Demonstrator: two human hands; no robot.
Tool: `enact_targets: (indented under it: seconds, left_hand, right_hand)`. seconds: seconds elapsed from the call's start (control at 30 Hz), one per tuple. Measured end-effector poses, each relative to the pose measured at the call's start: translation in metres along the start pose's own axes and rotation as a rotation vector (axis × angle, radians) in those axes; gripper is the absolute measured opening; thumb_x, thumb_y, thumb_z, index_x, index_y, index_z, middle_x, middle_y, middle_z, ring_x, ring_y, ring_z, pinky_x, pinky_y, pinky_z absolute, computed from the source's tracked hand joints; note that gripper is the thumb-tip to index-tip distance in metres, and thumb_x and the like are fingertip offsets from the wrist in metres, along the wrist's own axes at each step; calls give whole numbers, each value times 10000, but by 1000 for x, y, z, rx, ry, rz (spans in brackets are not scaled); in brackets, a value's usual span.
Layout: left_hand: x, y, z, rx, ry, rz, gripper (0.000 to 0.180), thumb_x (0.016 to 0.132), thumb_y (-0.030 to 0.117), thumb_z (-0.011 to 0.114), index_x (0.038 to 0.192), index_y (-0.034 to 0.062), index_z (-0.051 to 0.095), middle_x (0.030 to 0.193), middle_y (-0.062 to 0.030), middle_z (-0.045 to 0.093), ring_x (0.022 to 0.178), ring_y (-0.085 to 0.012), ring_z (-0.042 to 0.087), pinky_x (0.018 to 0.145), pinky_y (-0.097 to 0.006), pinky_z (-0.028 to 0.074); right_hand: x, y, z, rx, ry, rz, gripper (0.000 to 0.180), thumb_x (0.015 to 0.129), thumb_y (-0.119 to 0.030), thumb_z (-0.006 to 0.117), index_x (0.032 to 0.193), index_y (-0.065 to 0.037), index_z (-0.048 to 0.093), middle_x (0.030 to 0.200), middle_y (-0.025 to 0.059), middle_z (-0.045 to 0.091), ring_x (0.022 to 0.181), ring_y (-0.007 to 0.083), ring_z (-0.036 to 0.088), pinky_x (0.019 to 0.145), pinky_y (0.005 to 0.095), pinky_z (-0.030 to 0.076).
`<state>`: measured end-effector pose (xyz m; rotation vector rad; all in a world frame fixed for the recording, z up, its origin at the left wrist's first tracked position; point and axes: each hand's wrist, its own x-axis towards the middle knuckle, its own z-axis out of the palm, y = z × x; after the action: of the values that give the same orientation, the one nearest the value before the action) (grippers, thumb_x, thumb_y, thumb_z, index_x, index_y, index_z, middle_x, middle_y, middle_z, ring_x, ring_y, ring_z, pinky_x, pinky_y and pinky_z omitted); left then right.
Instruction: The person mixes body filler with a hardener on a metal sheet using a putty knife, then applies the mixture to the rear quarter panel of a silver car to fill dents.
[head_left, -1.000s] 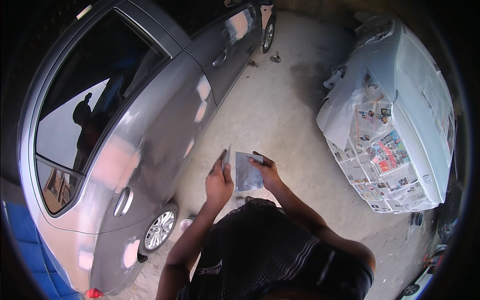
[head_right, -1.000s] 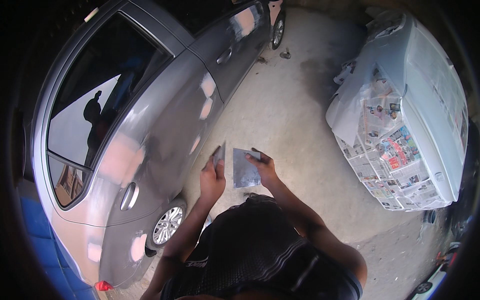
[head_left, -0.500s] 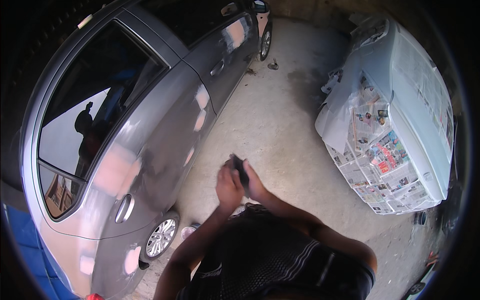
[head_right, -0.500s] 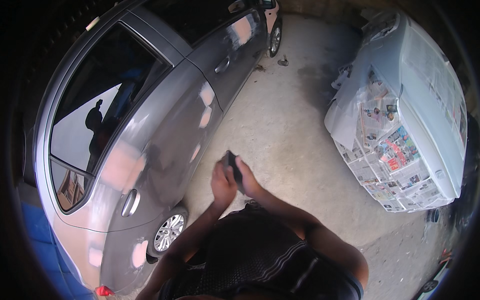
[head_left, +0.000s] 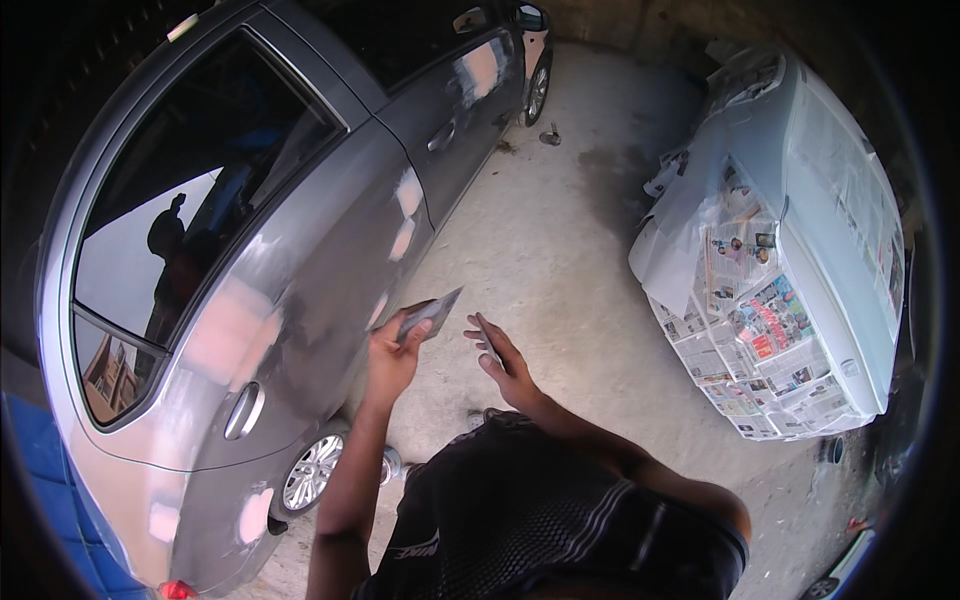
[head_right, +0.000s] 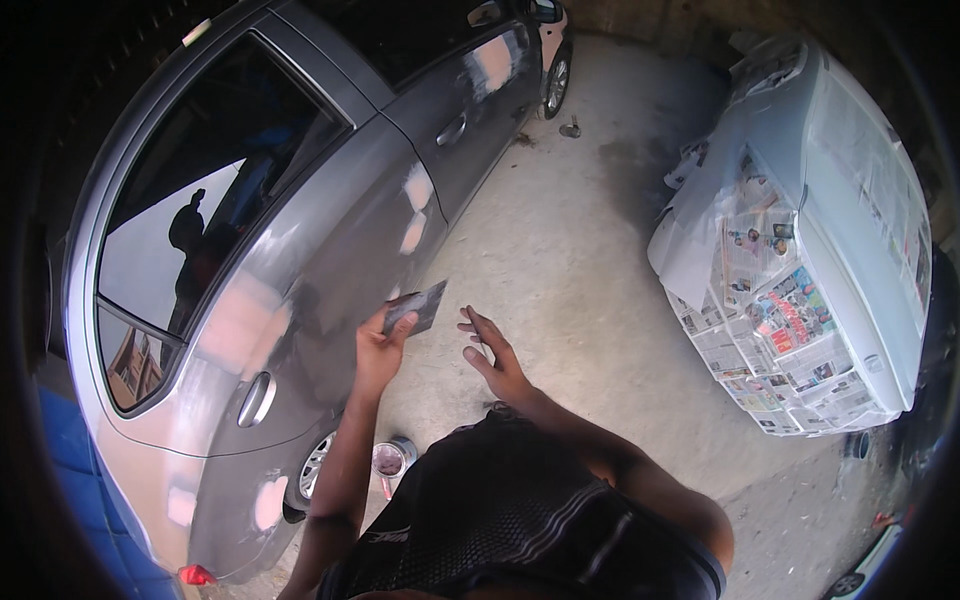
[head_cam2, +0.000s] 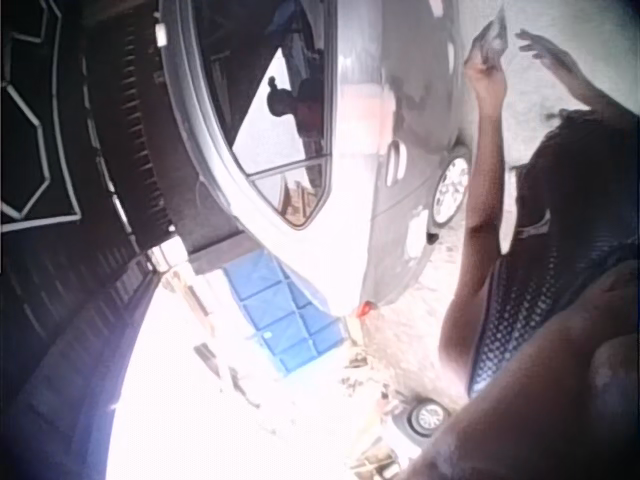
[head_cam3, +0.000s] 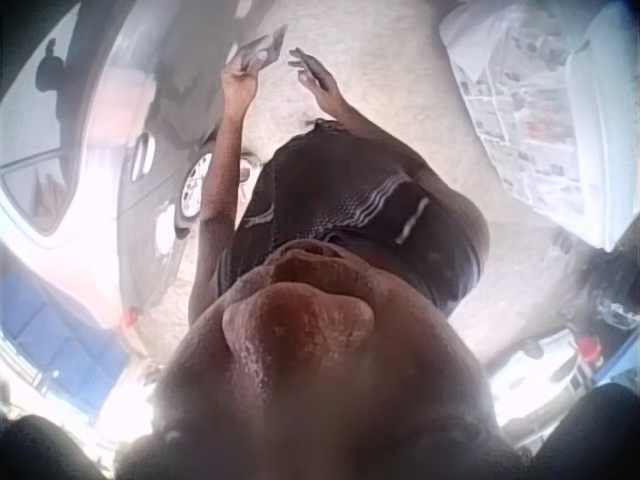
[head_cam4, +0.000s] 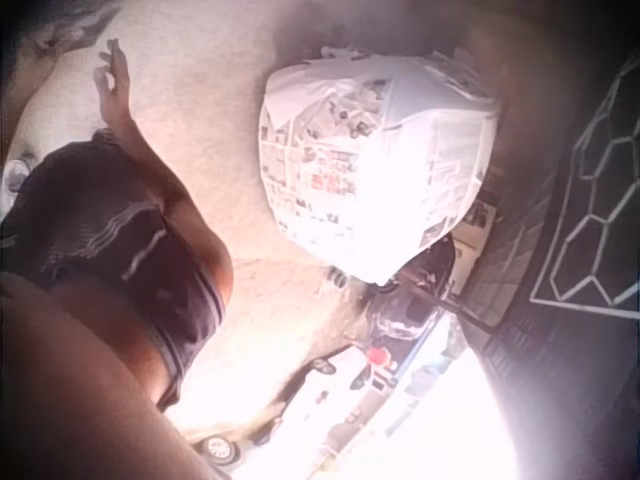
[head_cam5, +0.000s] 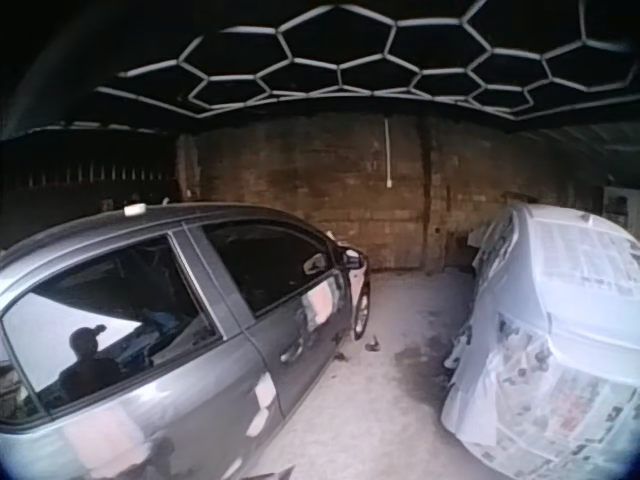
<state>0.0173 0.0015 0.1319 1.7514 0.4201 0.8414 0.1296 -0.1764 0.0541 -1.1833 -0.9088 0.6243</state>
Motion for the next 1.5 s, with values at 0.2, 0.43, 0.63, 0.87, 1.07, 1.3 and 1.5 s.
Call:
enact_targets:
  seconds: [0.2,0.43,0.63,0.87,1.07,1.3,1.5]
  left_hand:
    - [13,-36,25,-325,284,-331,282,1045,312,635,1145,52,600,1019,8,615,955,-74,523,845,-252,447]
    - [-64,-47,29,-102,-449,-262,385,1080,275,572,1379,32,564,1045,-52,687,860,-82,603,732,-278,511]
    - [-71,-14,36,251,-297,-241,288,1051,254,604,1047,-30,652,808,-220,681,707,-333,679,646,-429,524]
    - [-106,-20,-59,462,-472,-216,260,992,240,649,939,-10,698,878,-257,692,845,-453,675,717,-503,518]
    - [-201,-41,-131,284,133,-810,509,1066,416,582,892,-61,624,704,-48,571,704,-122,458,625,-346,424]
    - [-383,-72,-118,45,929,-1003,490,1050,411,616,968,-69,663,798,-22,626,741,-119,472,670,-316,439]
    - [-447,-5,-99,-94,1455,-979,356,999,326,715,829,24,631,728,23,573,657,-68,473,573,-297,408]
  right_hand:
    - [2,-12,43,-180,-174,-243,947,866,-196,810,1621,5,274,1475,216,368,1380,330,412,1165,406,316]
    - [45,-29,-21,-347,343,-256,849,994,-429,637,1622,8,270,1285,155,429,1202,267,427,1088,376,350]
    - [21,3,16,-480,226,-86,747,994,-215,682,1607,-1,312,1357,200,415,1223,304,468,1085,391,372]
    - [33,25,1,-632,-471,-260,157,898,-265,787,926,-111,792,930,25,772,1129,212,669,997,436,459]
    - [-6,166,-80,-1107,-297,519,421,822,-494,835,825,-75,786,627,80,698,637,308,715,643,439,573]
    - [-193,335,-143,-831,-1115,1031,377,909,-277,699,1140,19,730,1111,155,761,933,256,735,794,403,576]
    - [-78,263,65,-814,-1564,1437,406,902,-337,681,1081,24,730,940,152,755,807,268,737,734,502,612]
